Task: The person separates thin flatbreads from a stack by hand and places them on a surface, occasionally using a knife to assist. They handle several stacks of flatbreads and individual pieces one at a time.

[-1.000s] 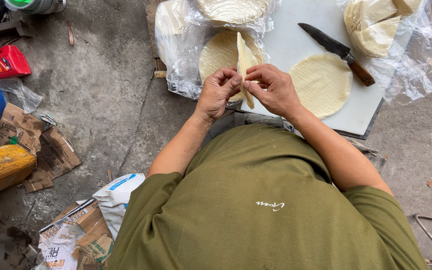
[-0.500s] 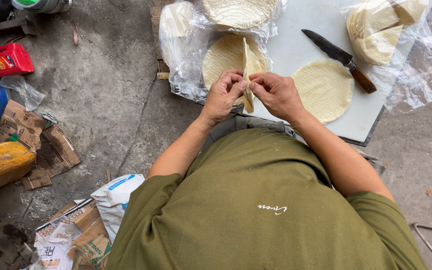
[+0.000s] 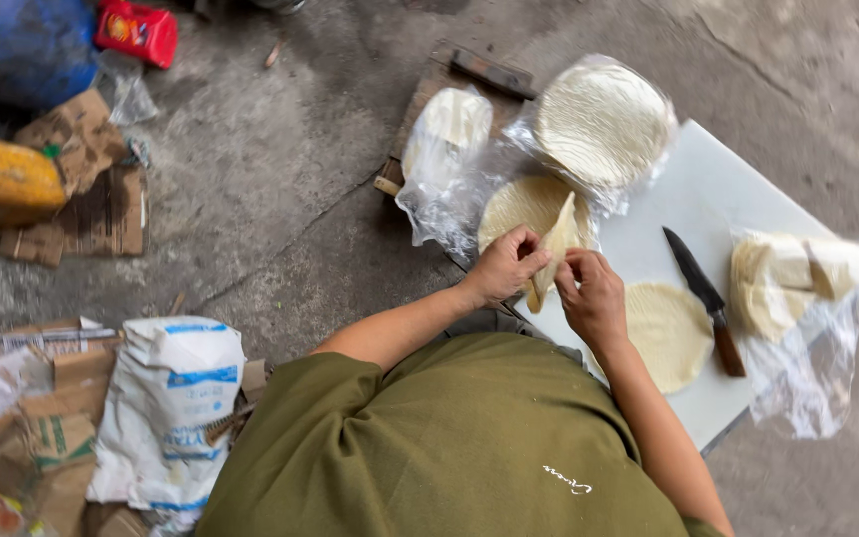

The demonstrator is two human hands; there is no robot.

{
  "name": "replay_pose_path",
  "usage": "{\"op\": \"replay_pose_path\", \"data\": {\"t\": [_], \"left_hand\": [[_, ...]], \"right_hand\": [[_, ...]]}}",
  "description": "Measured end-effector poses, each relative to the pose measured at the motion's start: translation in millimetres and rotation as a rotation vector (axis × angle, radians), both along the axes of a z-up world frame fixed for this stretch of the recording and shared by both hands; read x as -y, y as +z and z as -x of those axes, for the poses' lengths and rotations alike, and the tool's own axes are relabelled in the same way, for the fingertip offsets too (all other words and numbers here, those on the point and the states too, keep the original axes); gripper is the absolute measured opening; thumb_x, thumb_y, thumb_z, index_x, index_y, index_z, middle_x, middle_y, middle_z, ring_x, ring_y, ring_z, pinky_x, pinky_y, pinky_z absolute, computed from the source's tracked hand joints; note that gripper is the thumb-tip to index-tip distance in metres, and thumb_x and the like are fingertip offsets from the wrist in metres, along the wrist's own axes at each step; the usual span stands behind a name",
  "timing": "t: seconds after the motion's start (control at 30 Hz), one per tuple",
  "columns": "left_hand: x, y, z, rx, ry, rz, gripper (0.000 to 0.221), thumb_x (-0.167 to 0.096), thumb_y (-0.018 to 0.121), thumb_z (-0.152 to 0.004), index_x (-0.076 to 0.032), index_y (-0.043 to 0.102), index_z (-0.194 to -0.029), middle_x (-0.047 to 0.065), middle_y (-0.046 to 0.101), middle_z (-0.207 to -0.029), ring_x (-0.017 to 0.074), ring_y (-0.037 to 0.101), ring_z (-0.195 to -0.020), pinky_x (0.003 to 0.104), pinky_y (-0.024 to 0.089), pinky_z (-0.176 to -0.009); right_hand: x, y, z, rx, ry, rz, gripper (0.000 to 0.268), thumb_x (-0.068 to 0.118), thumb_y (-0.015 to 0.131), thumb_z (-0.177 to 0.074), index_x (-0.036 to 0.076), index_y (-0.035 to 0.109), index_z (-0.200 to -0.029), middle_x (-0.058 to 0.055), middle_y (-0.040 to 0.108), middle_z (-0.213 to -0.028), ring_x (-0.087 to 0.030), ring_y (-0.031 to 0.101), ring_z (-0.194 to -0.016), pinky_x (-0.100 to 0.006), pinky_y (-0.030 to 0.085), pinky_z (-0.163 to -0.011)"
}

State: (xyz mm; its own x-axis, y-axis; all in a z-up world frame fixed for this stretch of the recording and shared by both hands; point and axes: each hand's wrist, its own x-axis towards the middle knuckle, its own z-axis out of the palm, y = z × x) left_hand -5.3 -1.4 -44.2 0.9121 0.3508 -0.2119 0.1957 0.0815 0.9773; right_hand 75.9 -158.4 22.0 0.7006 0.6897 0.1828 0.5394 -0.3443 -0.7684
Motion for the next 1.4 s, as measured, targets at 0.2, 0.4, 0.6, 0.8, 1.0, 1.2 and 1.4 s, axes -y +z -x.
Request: {"op": "replay_pose_path", "data": {"t": [0.2,0.4,0.6,0.8,1.0,1.2,1.4], "left_hand": [[7,-2,2,0.029,0.068,-0.205,0.029,-0.020,0.077,-0.090,-0.005,0.054,-0.098,0.009,0.066,-0.093,0.0171,0.066,-0.084,0.031,0.058,-0.076],[15,7,-2,0.024,0.029,-0.220,0.045,-0.023,0.078,-0.086,-0.003,0.051,-0.117,0.013,0.068,-0.109,0.0220,0.070,-0.102,0.034,0.059,-0.091],[22,0,2,0.057,0.084,-0.114,0.052,-0.015,0.075,-0.086,-0.001,0.056,-0.133,0.014,0.071,-0.116,0.0210,0.070,-0.107,0.033,0.056,-0.096],[19,-1,2,0.123,0.084,0.018,0.063,-0.008,0.070,-0.082,0.001,0.057,-0.143,0.016,0.073,-0.120,0.0211,0.071,-0.108,0.033,0.055,-0.097],[39,19,0,0.081,-0.089,-0.124,0.066,-0.015,0.067,-0.080,-0.001,0.055,-0.143,0.016,0.071,-0.120,0.0228,0.070,-0.107,0.033,0.055,-0.096],[46,36,6,0.198,-0.091,-0.011,0.078,-0.026,0.073,-0.081,0.002,0.045,-0.149,0.020,0.065,-0.122,0.0302,0.063,-0.115,0.041,0.051,-0.103],[54,49,-1,0.185,-0.029,0.225,0.093,-0.045,0.076,-0.086,0.003,0.027,-0.149,0.023,0.058,-0.127,0.0303,0.059,-0.123,0.041,0.050,-0.106]], "right_hand": [[0,-7,-2,-0.377,-0.080,0.052,0.023,0.020,0.069,-0.102,-0.002,0.067,-0.110,-0.013,0.076,-0.103,-0.015,0.072,-0.087,-0.028,0.056,-0.079],[3,-12,0,-0.629,-0.108,-0.081,0.029,0.022,0.074,-0.100,-0.004,0.067,-0.111,-0.006,0.072,-0.096,-0.009,0.064,-0.082,-0.023,0.051,-0.071],[18,-38,-12,-0.598,-0.100,-0.127,0.024,0.019,0.073,-0.103,-0.003,0.066,-0.107,-0.003,0.067,-0.090,-0.007,0.058,-0.076,-0.021,0.049,-0.069],[32,-54,-27,-0.768,-0.158,-0.253,0.025,0.019,0.073,-0.105,-0.001,0.060,-0.112,-0.004,0.062,-0.090,-0.009,0.053,-0.072,-0.023,0.046,-0.064],[26,-32,-18,-0.713,-0.091,-0.379,0.029,0.023,0.071,-0.106,-0.001,0.059,-0.118,-0.005,0.067,-0.106,-0.008,0.062,-0.090,-0.020,0.053,-0.080],[23,8,1,-0.584,-0.078,-0.382,0.028,0.023,0.071,-0.107,-0.001,0.060,-0.114,-0.003,0.067,-0.103,-0.006,0.060,-0.086,-0.020,0.051,-0.076],[27,17,5,-0.278,-0.071,-0.289,0.021,0.019,0.071,-0.109,-0.001,0.064,-0.110,0.000,0.067,-0.096,-0.005,0.057,-0.084,-0.019,0.050,-0.076]]}}
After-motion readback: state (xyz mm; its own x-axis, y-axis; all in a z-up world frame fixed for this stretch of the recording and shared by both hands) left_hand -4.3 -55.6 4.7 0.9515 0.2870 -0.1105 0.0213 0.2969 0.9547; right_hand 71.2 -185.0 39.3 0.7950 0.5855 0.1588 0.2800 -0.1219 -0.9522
